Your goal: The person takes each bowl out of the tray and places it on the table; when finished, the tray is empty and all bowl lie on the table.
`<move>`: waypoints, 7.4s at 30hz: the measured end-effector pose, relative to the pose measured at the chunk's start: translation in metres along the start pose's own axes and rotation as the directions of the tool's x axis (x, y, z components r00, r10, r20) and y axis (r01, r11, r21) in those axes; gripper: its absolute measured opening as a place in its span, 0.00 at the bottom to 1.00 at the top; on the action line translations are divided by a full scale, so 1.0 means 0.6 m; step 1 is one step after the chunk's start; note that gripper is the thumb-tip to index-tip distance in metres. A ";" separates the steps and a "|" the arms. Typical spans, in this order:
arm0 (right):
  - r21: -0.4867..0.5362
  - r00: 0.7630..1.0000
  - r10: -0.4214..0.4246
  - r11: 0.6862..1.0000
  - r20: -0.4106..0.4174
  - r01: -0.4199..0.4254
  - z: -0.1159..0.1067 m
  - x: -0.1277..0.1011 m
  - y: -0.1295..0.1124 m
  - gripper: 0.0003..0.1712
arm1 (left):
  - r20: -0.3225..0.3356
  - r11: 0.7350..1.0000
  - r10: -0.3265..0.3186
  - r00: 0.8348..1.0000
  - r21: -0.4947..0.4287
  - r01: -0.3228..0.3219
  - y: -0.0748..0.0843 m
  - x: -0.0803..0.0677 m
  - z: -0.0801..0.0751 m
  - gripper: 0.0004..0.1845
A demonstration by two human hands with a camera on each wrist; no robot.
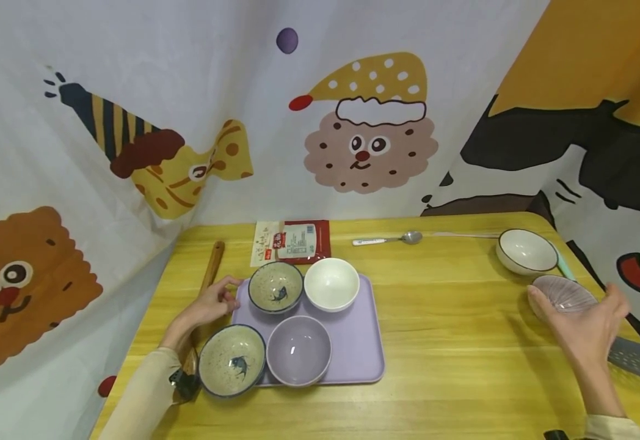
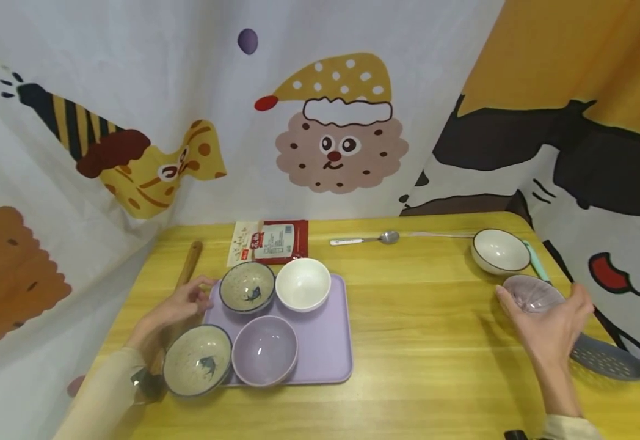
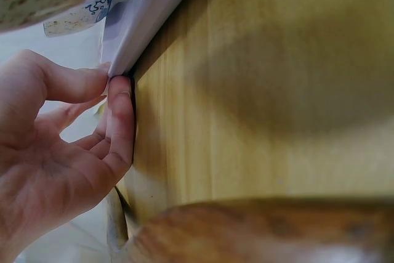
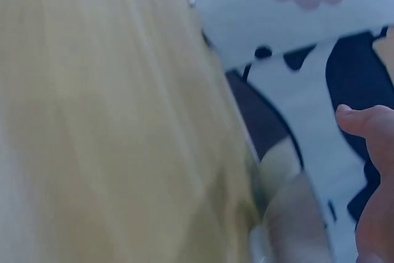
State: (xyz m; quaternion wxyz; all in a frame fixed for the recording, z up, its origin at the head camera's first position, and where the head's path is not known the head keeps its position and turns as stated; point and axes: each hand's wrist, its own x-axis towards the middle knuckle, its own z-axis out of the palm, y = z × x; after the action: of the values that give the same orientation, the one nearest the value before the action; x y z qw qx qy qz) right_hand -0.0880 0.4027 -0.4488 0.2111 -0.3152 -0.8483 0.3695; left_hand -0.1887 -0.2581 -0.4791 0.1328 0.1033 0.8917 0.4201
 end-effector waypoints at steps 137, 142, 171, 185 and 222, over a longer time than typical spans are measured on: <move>0.167 0.902 -0.429 0.894 0.052 0.416 0.194 0.007 -0.110 0.63 | 0.002 1.000 0.010 1.000 -0.022 -0.010 0.005 -0.008 0.001 0.25; 0.135 0.907 -0.419 0.903 0.053 0.409 0.190 0.018 -0.098 0.58 | 0.002 1.000 0.013 1.000 -0.015 -0.013 0.004 -0.007 0.001 0.25; 0.027 0.924 -0.353 0.935 0.150 0.353 0.191 0.039 -0.088 0.59 | 0.005 0.999 0.022 1.000 -0.033 -0.022 0.003 -0.008 0.001 0.26; 0.077 0.821 -0.538 0.842 0.193 0.534 0.159 -0.012 -0.174 0.62 | 0.016 0.998 0.024 1.000 -0.054 -0.023 0.002 -0.007 0.001 0.27; 0.462 0.250 -0.688 0.669 0.681 0.583 0.263 -0.274 -0.285 0.74 | -0.011 0.999 0.021 1.000 -0.036 -0.021 -0.007 -0.004 0.006 0.25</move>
State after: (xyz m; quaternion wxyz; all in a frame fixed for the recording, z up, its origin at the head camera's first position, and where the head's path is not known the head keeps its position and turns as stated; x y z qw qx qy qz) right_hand -0.1289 0.1213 -0.4402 -0.0580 0.2758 -0.8721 0.4001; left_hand -0.1856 -0.2587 -0.4843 0.1255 0.1082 0.8836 0.4380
